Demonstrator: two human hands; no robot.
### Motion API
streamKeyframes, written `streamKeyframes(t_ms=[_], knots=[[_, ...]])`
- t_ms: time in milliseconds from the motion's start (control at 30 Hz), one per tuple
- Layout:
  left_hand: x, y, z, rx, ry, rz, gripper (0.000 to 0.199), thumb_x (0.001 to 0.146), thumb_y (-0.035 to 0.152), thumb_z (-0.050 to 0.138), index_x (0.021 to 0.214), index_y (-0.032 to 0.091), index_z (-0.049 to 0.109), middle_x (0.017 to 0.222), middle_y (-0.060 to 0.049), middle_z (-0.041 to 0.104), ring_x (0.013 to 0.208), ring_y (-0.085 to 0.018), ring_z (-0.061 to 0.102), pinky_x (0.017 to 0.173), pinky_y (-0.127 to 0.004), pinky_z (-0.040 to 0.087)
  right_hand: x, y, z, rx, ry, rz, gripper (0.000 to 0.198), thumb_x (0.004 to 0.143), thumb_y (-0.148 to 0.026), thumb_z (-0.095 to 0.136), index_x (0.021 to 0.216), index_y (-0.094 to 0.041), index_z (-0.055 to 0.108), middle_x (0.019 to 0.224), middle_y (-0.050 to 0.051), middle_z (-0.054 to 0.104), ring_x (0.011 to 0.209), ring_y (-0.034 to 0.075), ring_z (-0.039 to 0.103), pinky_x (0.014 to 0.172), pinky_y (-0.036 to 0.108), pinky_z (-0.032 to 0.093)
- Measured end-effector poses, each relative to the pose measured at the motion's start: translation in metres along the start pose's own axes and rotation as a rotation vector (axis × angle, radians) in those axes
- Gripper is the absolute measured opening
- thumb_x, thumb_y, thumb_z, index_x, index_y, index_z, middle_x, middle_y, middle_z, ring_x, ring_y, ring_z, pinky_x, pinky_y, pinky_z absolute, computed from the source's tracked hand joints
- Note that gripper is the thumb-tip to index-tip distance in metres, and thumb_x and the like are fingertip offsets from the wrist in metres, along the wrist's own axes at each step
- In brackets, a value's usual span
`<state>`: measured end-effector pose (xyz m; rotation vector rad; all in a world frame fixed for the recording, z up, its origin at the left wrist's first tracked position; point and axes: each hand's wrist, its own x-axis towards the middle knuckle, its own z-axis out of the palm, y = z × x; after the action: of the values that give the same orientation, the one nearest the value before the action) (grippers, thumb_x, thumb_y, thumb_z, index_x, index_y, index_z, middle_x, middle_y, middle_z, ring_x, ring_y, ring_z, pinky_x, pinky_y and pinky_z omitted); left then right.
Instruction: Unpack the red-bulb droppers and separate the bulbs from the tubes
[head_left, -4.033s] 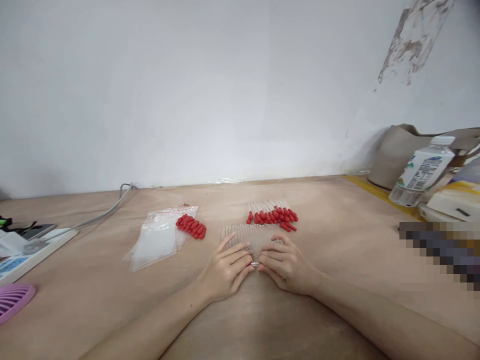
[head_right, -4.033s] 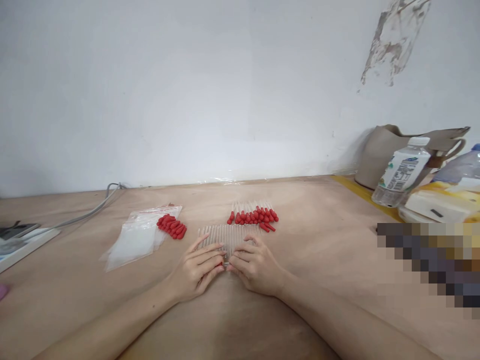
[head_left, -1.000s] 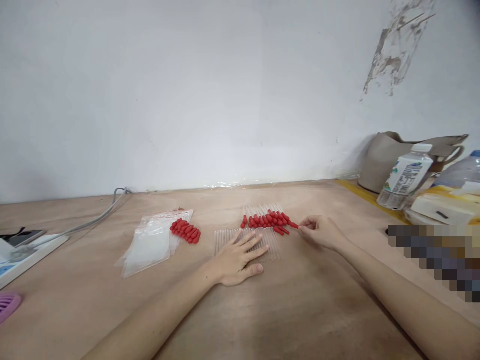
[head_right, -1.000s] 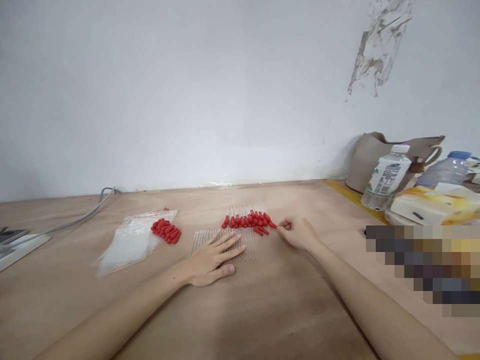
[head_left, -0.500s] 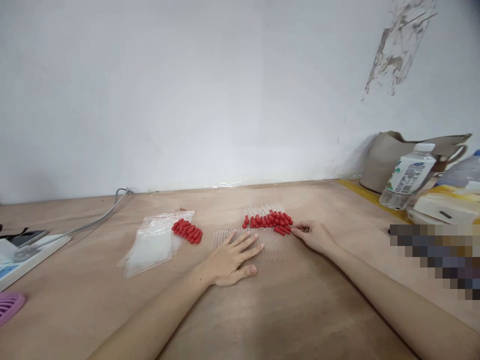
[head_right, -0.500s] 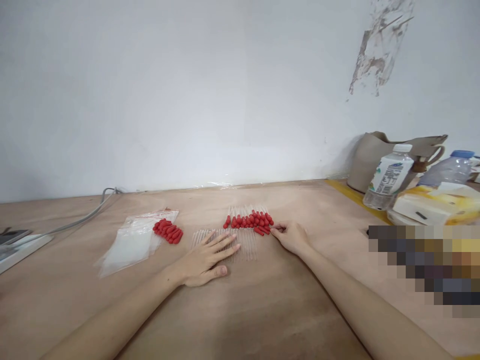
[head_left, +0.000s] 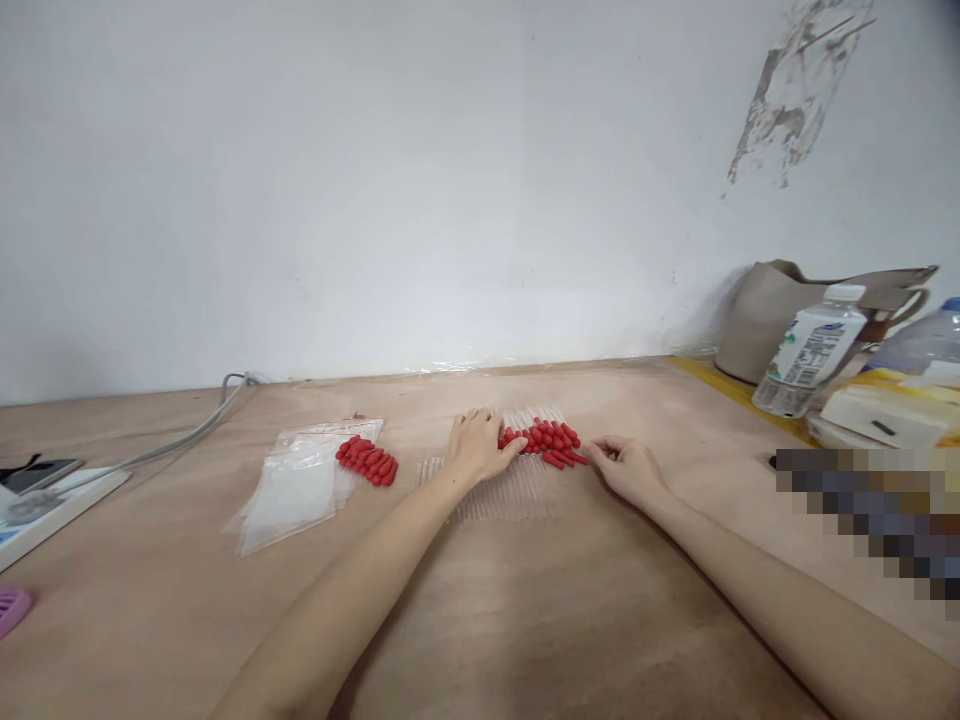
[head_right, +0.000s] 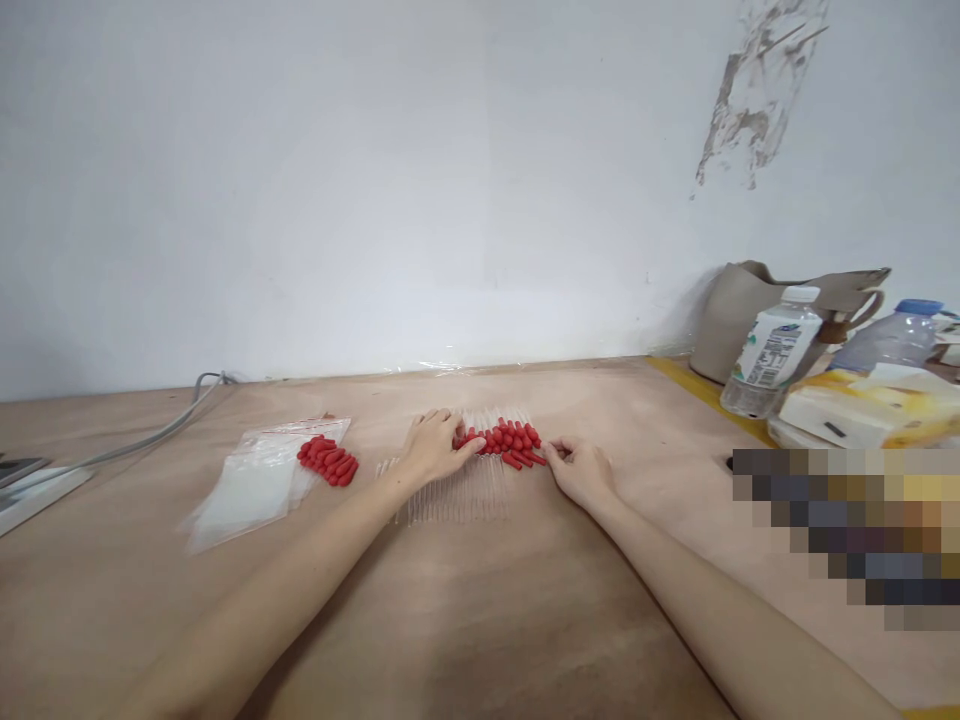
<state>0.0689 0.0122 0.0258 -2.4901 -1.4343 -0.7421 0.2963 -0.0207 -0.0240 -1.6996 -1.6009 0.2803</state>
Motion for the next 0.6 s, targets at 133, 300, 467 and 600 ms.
streamKeyframes(t_ms=[133,300,467,600], knots=[[0.005,0.002,0.007,-0.003,0.013,-0.027,0.031,0.079,0.044,0.049,0.064,0.017,0.051,0.075,-0.006,0.056,0.081,-0.023,0.052,0.075,-0.037,0.033,-0.002,-0.002,0.000,-0.016,0.025,-0.021,0.030,0.077,-0.042,0.046,0.077,-0.021,0.068,0.063,0.003,0.065,0.058,0.016,0.057,0.050,0.023,0.034],[-0.003,0.002,0.003,-0.021,0.101,-0.154,0.026,0.085,0.035,0.040,0.071,0.016,0.051,0.077,-0.006,0.057,0.080,-0.022,0.052,0.074,-0.037,0.032,-0.003,-0.002,0.001,-0.005,0.054,-0.080,0.029,0.077,-0.039,0.046,0.078,-0.020,0.068,0.067,0.004,0.064,0.062,0.017,0.057,0.053,0.025,0.038],[-0.048,-0.007,-0.021,-0.093,0.117,-0.141,0.025,0.086,0.035,0.040,0.074,0.017,0.051,0.077,-0.002,0.056,0.079,-0.017,0.051,0.073,-0.030,0.035,-0.009,-0.011,0.001,0.092,0.238,-0.365,0.028,0.080,-0.037,0.047,0.089,-0.017,0.065,0.078,0.007,0.060,0.072,0.018,0.056,0.065,0.030,0.045],[-0.096,-0.019,-0.043,-0.227,0.080,0.029,0.021,0.086,0.032,0.043,0.075,0.018,0.053,0.076,-0.001,0.056,0.077,-0.017,0.049,0.072,-0.031,0.034,-0.029,-0.040,-0.001,0.092,0.225,-0.654,0.034,0.080,-0.033,0.050,0.110,-0.018,0.055,0.105,0.011,0.055,0.097,0.021,0.051,0.085,0.036,0.042]])
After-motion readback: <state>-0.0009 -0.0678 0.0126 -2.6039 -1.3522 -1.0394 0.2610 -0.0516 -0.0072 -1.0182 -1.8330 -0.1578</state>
